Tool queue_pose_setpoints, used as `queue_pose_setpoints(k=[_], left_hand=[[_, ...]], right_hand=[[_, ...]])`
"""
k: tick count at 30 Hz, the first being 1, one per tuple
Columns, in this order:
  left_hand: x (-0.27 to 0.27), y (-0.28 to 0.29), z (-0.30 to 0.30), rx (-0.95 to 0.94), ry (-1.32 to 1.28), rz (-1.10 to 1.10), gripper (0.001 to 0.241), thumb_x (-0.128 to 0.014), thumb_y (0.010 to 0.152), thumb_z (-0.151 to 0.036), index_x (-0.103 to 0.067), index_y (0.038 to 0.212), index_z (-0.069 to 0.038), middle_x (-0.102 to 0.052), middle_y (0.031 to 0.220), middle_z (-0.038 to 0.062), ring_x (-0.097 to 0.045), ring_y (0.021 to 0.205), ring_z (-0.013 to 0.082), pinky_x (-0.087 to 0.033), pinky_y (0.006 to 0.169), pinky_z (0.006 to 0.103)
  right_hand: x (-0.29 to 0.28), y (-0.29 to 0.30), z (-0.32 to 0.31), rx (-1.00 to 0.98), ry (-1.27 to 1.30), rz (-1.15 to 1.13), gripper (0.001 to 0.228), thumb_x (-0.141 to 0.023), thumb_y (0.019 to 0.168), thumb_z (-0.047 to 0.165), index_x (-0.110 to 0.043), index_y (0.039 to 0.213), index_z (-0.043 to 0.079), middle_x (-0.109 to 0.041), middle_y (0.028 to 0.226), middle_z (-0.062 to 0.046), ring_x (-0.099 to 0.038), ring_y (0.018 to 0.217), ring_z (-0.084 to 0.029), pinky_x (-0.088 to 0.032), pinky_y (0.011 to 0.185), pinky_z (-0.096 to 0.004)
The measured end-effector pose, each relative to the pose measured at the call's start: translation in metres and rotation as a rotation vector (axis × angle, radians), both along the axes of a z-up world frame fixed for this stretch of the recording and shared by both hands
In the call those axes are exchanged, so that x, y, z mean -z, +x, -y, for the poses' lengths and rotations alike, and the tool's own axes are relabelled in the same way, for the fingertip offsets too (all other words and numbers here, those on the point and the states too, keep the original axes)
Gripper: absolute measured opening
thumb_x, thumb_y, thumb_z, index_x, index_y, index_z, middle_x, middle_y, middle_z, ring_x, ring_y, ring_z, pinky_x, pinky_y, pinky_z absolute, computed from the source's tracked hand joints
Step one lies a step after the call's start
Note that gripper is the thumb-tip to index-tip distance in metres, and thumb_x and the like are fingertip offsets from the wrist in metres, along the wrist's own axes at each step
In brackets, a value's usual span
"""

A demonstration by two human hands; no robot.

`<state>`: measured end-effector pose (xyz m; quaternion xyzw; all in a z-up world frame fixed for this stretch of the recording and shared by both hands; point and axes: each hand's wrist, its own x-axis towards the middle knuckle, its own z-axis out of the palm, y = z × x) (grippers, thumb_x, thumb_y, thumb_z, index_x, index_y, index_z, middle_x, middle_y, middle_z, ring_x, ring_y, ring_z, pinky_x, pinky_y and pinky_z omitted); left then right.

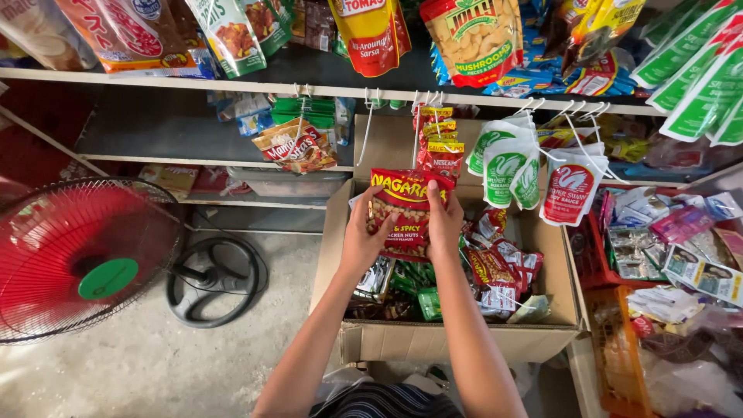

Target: Restocking and organizing various condiment and snack packets onto store shelves and hooks from a cardboard box.

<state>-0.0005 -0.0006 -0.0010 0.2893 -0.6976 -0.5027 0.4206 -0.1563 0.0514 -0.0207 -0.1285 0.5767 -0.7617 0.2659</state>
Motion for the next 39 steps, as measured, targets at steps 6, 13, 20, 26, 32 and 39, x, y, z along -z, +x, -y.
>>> queue_pose_setpoints(k=[6,13,20,26,32,39], left_hand=[[0.012,-0.001,0.006,0.002,-0.049,-0.012,0.056,-0.076,0.094,-0.014,-0.051,0.143,-0.009,-0.059,0.136,0.014,-0.060,0.124,0.0240,-0.048,0.104,0.0356],[0.016,-0.002,0.012,0.045,0.045,-0.048,0.055,-0.075,0.094,-0.014,-0.050,0.143,-0.009,-0.061,0.133,0.012,-0.061,0.119,0.0184,-0.051,0.100,0.0323],[0.025,-0.003,0.017,0.093,0.088,-0.076,0.054,-0.073,0.096,-0.013,-0.049,0.143,-0.007,-0.060,0.132,0.010,-0.060,0.119,0.0164,-0.051,0.101,0.0314],[0.035,-0.004,0.021,0.105,-0.003,-0.090,0.052,-0.074,0.096,-0.010,-0.050,0.142,-0.006,-0.059,0.134,0.011,-0.057,0.124,0.0176,-0.048,0.106,0.0321],[0.036,-0.003,0.025,0.143,0.125,-0.101,0.054,-0.072,0.096,-0.011,-0.047,0.145,-0.007,-0.059,0.135,0.009,-0.057,0.124,0.0162,-0.048,0.106,0.0311],[0.043,-0.001,0.028,0.169,0.111,-0.110,0.053,-0.071,0.098,-0.011,-0.047,0.145,-0.006,-0.058,0.137,0.010,-0.055,0.126,0.0160,-0.046,0.107,0.0312]], right_hand=[[0.007,0.000,0.003,-0.005,-0.038,-0.009,0.051,-0.073,0.093,0.044,-0.069,0.122,0.002,-0.074,0.108,-0.007,-0.069,0.091,-0.014,-0.057,0.080,-0.034],[-0.007,0.008,0.003,0.006,0.037,-0.018,0.046,-0.070,0.094,0.043,-0.068,0.118,0.004,-0.074,0.104,-0.005,-0.070,0.087,-0.012,-0.058,0.077,-0.033],[0.005,0.007,0.004,0.013,-0.017,-0.046,0.042,-0.070,0.096,0.040,-0.071,0.115,0.002,-0.074,0.105,-0.005,-0.068,0.088,-0.011,-0.057,0.079,-0.031],[0.011,0.008,0.002,0.025,-0.045,-0.021,0.041,-0.071,0.096,0.038,-0.071,0.116,0.002,-0.074,0.108,-0.005,-0.068,0.092,-0.011,-0.056,0.082,-0.031],[0.010,0.010,0.003,0.017,-0.071,-0.030,0.042,-0.072,0.097,0.038,-0.071,0.116,0.001,-0.074,0.108,-0.006,-0.068,0.092,-0.011,-0.057,0.083,-0.032],[0.008,0.015,0.000,0.025,-0.038,0.049,0.041,-0.072,0.095,0.037,-0.070,0.118,0.003,-0.074,0.109,-0.005,-0.070,0.093,-0.011,-0.058,0.083,-0.031]])
